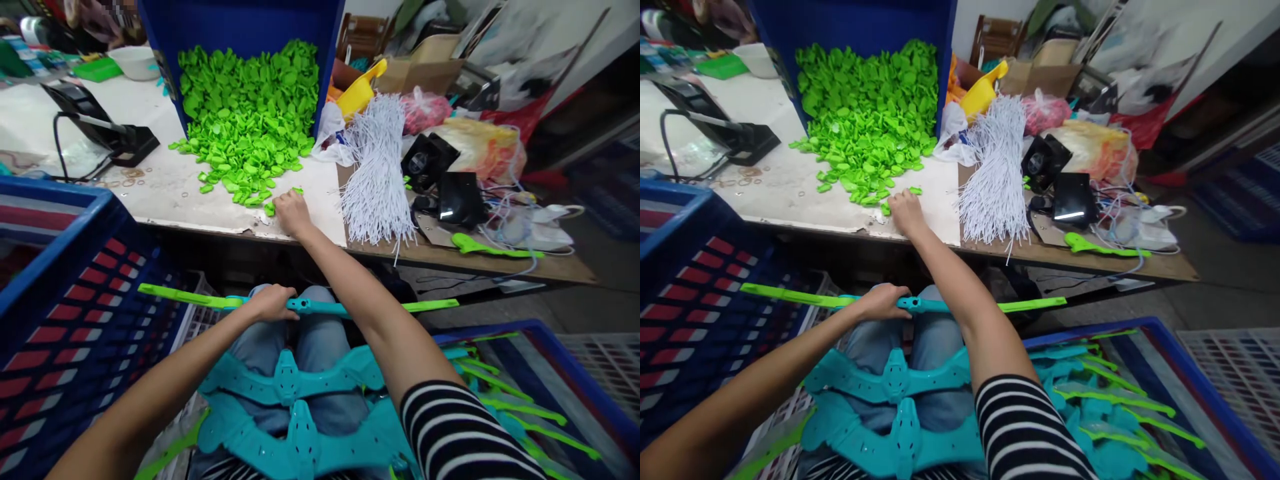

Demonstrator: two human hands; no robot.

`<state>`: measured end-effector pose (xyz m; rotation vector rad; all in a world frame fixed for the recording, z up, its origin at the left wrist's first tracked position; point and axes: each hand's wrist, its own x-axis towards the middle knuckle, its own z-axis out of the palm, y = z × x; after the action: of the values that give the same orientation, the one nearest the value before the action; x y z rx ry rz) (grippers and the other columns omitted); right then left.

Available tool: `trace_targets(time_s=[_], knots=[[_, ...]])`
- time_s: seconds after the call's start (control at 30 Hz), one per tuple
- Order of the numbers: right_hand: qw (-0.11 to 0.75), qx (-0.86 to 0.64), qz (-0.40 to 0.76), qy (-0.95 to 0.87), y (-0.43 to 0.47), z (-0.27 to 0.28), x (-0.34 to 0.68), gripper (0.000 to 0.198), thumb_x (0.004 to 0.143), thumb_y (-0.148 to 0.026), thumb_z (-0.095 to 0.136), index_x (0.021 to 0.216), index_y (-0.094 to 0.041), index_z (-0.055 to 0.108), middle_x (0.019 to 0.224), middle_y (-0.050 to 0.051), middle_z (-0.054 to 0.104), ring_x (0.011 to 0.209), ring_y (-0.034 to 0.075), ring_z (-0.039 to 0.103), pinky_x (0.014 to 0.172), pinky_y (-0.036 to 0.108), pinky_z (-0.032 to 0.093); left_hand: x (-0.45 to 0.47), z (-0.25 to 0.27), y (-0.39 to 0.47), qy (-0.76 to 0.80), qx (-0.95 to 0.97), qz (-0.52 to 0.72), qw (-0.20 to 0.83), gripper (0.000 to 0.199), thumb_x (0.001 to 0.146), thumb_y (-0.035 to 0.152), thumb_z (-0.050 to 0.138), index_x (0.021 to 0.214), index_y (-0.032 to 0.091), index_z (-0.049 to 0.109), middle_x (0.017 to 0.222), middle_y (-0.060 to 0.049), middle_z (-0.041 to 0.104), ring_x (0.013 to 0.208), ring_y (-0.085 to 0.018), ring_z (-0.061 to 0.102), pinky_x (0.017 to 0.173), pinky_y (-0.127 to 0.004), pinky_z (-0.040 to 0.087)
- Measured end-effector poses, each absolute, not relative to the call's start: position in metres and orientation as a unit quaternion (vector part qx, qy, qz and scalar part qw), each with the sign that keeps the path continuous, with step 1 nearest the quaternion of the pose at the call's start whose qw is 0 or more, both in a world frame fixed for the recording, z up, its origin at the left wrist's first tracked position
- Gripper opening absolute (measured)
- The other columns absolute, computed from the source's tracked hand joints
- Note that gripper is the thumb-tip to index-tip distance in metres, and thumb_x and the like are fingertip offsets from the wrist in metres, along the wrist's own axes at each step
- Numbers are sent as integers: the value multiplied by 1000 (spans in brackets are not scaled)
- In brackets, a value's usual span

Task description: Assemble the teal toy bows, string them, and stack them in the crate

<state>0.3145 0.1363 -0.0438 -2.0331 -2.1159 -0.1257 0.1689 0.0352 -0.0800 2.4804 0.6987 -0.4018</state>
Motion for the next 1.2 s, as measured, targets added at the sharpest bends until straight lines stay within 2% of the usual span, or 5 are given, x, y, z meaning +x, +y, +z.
trace_targets(time_s=[0.3,0.47,0.87,1.03,1.2], knots=[[120,-769,2,-628,73,-43,345,35,85,-21,51,119,-18,60,100,14,63,94,28,53,83,39,41,174,-100,52,264,809,-162,500,39,65,52,69,64,13,65,55,1,56,58,-15,51,54,-24,32],[165,-636,33,-753,73,-60,377,27,83,-20,54,107,-15,66,115,13,60,107,25,51,94,38,41,188,-116,66,264,787,-82,552,37,63,42,70,83,11,71,80,-4,67,78,-18,56,70,-24,40],[283,-541,43,-791,-39,-83,342,21,87,-32,55,95,-16,67,93,7,70,88,20,58,80,34,46,188,-129,69,288,756,-131,573,42,65,51,67,79,12,73,65,0,62,65,-14,49,61,-23,36],[245,-584,11,-774,-108,-126,320,23,89,-34,54,97,-18,68,97,10,70,91,23,57,76,38,49,189,-134,67,288,742,-117,594,45,69,49,64,91,12,73,77,-2,68,72,-15,52,68,-23,39],[320,-583,20,-746,-109,-140,313,21,89,-31,54,97,-19,69,97,9,69,96,23,55,82,40,52,188,-136,62,293,748,-98,587,53,67,54,64,95,10,73,82,-4,69,73,-16,53,69,-24,40]])
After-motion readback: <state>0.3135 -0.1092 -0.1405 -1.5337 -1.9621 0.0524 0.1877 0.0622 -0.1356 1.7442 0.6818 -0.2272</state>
